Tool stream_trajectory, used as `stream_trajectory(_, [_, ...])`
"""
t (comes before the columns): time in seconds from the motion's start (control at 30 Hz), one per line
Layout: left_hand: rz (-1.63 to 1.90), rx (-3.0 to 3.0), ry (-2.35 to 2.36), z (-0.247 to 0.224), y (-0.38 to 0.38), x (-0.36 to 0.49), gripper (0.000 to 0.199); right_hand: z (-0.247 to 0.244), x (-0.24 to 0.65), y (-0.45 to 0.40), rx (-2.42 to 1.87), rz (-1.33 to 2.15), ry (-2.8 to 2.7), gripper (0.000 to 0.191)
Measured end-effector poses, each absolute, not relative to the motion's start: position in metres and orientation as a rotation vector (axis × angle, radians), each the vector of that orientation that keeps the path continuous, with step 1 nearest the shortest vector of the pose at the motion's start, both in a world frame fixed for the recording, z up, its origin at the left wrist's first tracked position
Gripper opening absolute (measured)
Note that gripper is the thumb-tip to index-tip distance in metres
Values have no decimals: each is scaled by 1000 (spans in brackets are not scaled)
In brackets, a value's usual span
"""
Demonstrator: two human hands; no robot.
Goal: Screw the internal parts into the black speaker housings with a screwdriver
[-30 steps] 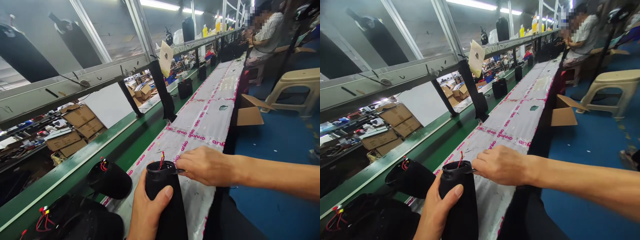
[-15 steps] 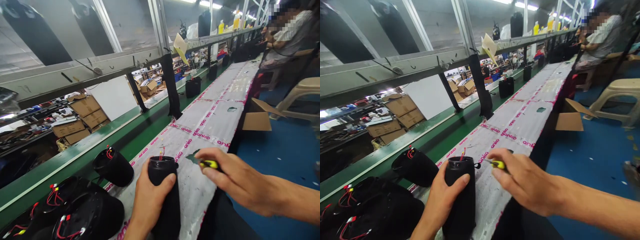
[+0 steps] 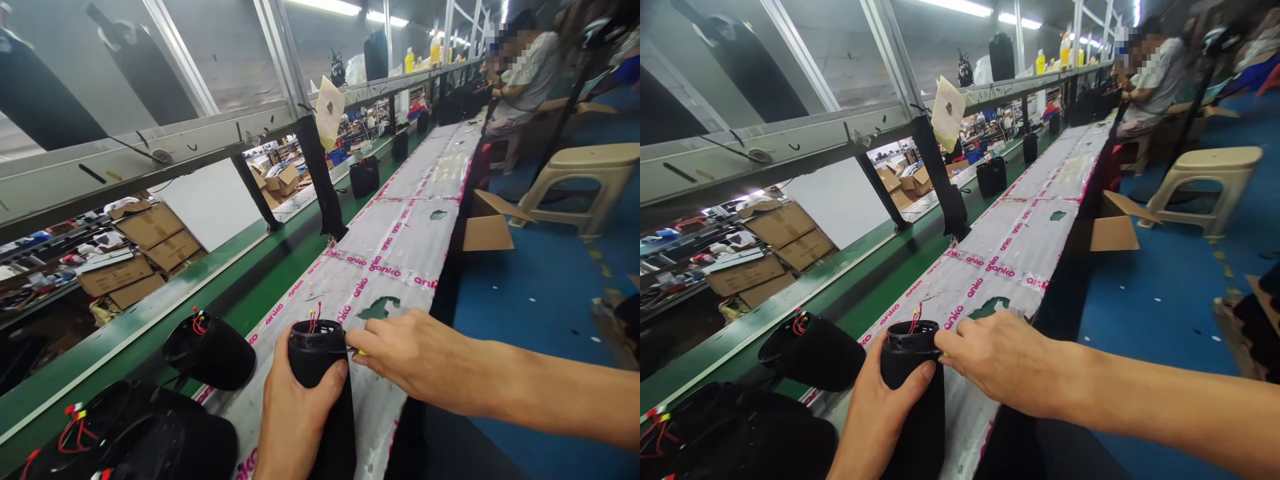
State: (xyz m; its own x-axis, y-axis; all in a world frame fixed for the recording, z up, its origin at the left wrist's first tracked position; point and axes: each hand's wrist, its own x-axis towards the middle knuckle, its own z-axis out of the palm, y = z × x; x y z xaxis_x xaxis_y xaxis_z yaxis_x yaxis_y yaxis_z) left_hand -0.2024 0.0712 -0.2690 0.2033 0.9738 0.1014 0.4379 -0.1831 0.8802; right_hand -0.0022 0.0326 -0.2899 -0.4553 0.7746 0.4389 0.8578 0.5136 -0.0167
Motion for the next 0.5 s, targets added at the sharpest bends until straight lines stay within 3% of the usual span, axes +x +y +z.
stream_trajectory(0.13, [928, 1743, 1368, -267, 68, -198, 54, -292, -5, 34, -1350, -358, -2398, 4])
stream_trajectory(0.5, [920, 1766, 1372, -265, 64, -194, 53, -292, -3, 34, -1368, -456, -2452, 24])
